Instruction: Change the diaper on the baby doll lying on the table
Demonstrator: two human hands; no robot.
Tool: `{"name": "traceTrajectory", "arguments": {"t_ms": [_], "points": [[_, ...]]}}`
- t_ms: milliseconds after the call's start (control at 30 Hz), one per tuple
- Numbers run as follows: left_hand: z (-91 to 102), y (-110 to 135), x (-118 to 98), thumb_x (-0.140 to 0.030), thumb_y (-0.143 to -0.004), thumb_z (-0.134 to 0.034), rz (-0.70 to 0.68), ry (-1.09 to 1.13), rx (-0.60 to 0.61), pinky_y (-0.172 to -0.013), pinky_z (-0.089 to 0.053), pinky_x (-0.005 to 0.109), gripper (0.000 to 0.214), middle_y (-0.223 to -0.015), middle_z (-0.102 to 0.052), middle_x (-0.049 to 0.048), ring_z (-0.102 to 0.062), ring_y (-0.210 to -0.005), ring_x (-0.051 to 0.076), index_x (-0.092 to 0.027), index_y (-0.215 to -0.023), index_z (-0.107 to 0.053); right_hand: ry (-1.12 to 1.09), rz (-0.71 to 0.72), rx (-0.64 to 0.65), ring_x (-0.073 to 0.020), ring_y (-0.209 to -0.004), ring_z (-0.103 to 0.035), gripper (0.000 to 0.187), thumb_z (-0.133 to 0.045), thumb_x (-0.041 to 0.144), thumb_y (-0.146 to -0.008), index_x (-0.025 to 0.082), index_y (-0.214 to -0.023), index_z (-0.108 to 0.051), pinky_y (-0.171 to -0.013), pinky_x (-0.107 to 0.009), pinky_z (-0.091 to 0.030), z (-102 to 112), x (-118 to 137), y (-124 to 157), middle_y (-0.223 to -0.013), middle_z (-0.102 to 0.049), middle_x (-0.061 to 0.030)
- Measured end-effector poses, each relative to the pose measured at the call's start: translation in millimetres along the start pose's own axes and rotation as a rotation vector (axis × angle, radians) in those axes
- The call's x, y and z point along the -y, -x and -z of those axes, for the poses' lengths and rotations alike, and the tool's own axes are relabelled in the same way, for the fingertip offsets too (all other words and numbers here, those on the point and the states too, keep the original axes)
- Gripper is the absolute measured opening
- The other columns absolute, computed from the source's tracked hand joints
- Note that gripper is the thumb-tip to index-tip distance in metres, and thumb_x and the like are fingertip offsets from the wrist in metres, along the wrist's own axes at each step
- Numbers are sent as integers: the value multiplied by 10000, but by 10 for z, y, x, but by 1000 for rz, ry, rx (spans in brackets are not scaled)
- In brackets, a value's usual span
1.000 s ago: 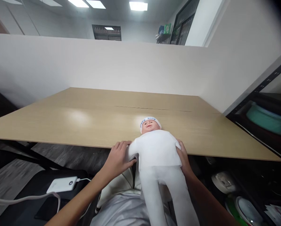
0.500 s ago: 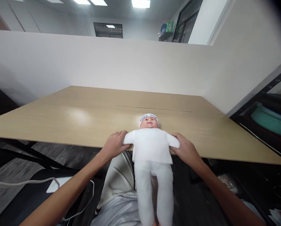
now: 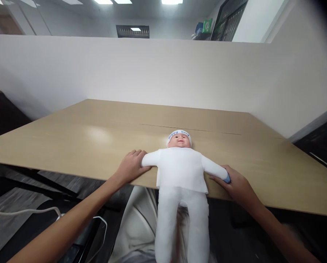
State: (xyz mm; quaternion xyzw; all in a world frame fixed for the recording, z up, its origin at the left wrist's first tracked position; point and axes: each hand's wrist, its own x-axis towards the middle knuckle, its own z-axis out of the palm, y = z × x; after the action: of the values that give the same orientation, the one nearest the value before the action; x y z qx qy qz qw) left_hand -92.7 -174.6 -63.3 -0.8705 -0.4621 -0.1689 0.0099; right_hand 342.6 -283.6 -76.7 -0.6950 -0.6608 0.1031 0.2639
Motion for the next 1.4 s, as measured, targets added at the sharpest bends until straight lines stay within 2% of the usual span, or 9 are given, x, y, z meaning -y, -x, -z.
{"name": "traceTrajectory", "arguments": {"t_ms": [267,433,667,833,967,1133,1267,1400], "points": [[-307,-953,574,-595,-890,-677,23,24,-41,-787,-473,402,411,-983,-716,83,-660,-939,315,-212,-1028,-619,10,67,37,-294,-813,-650,451,-606,710,-894,266,-972,-624,-697,-372,-442,-238,-147,-1082,-912,-732,-54],[-431,-1427,882,-681,-867,-671,113,35,-75,-777,-471,386,499,-1027,-737,92,-680,-969,329,-219,-1051,-635,36,100,-5,-275,-751,-626,488,-590,751,-889,264,-883,-590,-669,-361,-418,-395,-195,-1712,-848,-717,-47],[-623,-2037,1223,-865,-788,-627,210,-46,-207,-917,-426,454,682,-998,-752,110,-677,-949,344,-220,-1012,-622,60,118,-66,-266,-768,-626,446,-562,674,-923,245,-1026,-630,-668,-348,-413,-563,-310,-2487,-900,-729,-66],[-769,-2406,1470,-818,-822,-639,197,-13,-236,-934,-396,462,659,-1119,-727,126,-630,-1053,363,-220,-1100,-620,130,162,-139,-267,-771,-589,387,-559,593,-919,223,-1023,-602,-667,-356,-394,-656,-418,-2990,-892,-681,-92],[-854,-2508,1594,-720,-888,-633,205,33,-221,-963,-396,472,584,-1171,-703,131,-590,-1120,368,-220,-1190,-616,163,214,-202,-279,-785,-558,447,-530,668,-936,227,-952,-600,-709,-386,-401,-704,-509,-3161,-843,-650,-98],[-869,-2487,1616,-584,-914,-667,137,117,-267,-993,-432,445,579,-1276,-662,127,-572,-1146,339,-220,-1354,-570,166,252,-221,-305,-872,-562,579,-453,773,-942,225,-970,-636,-836,-445,-439,-713,-576,-3167,-900,-662,-119],[-830,-2463,1620,-577,-923,-650,91,149,-237,-981,-446,432,548,-1204,-677,122,-574,-1103,322,-208,-1325,-602,148,242,-203,-318,-918,-568,692,-399,825,-926,198,-1029,-672,-882,-466,-451,-708,-619,-3169,-957,-676,-146],[-790,-2425,1623,-592,-927,-626,131,158,-188,-978,-453,444,562,-1182,-687,124,-573,-1100,323,-204,-1333,-608,125,239,-185,-328,-941,-591,760,-381,841,-914,161,-1035,-698,-916,-482,-453,-695,-681,-3158,-975,-690,-164]]}}
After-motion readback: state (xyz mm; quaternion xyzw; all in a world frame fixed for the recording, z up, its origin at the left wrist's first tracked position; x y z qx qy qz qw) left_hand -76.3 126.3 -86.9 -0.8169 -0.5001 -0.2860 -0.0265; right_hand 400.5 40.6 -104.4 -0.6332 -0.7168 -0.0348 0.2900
